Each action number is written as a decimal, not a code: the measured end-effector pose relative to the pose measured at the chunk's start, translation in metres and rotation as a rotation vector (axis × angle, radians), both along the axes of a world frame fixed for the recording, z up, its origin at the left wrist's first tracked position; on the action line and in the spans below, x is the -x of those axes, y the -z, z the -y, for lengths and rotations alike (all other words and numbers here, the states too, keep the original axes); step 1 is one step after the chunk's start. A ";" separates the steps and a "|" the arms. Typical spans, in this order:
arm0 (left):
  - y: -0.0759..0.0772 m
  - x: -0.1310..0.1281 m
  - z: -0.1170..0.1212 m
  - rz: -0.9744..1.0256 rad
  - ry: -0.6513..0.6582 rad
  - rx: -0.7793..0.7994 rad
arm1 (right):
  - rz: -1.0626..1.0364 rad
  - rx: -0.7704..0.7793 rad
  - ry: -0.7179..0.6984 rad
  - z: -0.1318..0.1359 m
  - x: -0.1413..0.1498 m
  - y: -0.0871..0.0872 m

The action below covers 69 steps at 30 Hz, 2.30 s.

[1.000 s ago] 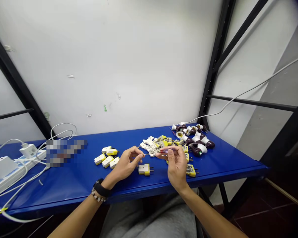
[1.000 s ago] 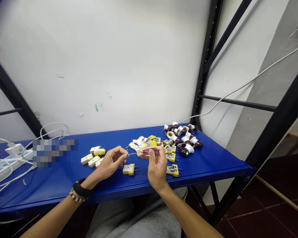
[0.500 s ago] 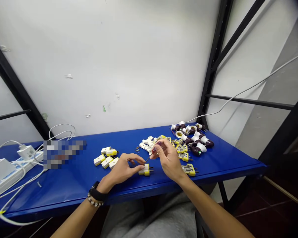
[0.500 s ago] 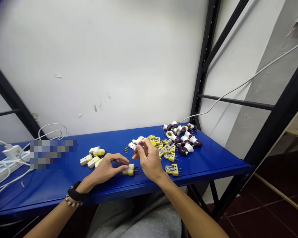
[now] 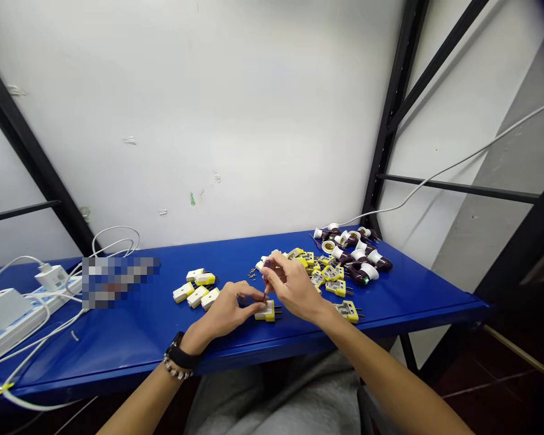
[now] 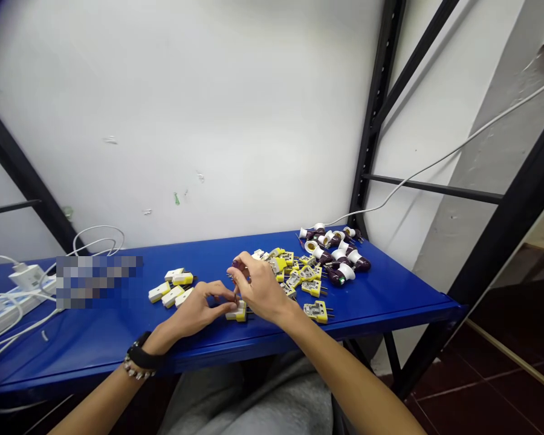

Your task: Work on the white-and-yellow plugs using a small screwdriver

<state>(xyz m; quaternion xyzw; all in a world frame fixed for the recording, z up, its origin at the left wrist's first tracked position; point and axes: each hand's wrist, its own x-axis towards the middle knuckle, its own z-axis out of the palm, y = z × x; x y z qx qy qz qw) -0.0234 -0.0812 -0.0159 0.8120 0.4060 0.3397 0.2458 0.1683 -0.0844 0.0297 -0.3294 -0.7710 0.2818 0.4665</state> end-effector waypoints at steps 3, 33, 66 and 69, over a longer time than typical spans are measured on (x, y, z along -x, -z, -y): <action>0.000 -0.002 0.000 0.010 0.002 -0.013 | 0.015 -0.026 0.009 -0.002 0.004 -0.001; -0.001 -0.004 0.005 -0.002 0.017 -0.088 | -0.119 -0.108 0.086 -0.001 0.011 0.010; 0.001 -0.001 0.002 -0.088 0.052 -0.123 | -0.209 -0.139 0.179 -0.003 0.020 0.023; 0.000 -0.002 0.002 -0.103 0.050 -0.119 | -0.238 -0.140 0.198 -0.004 0.021 0.025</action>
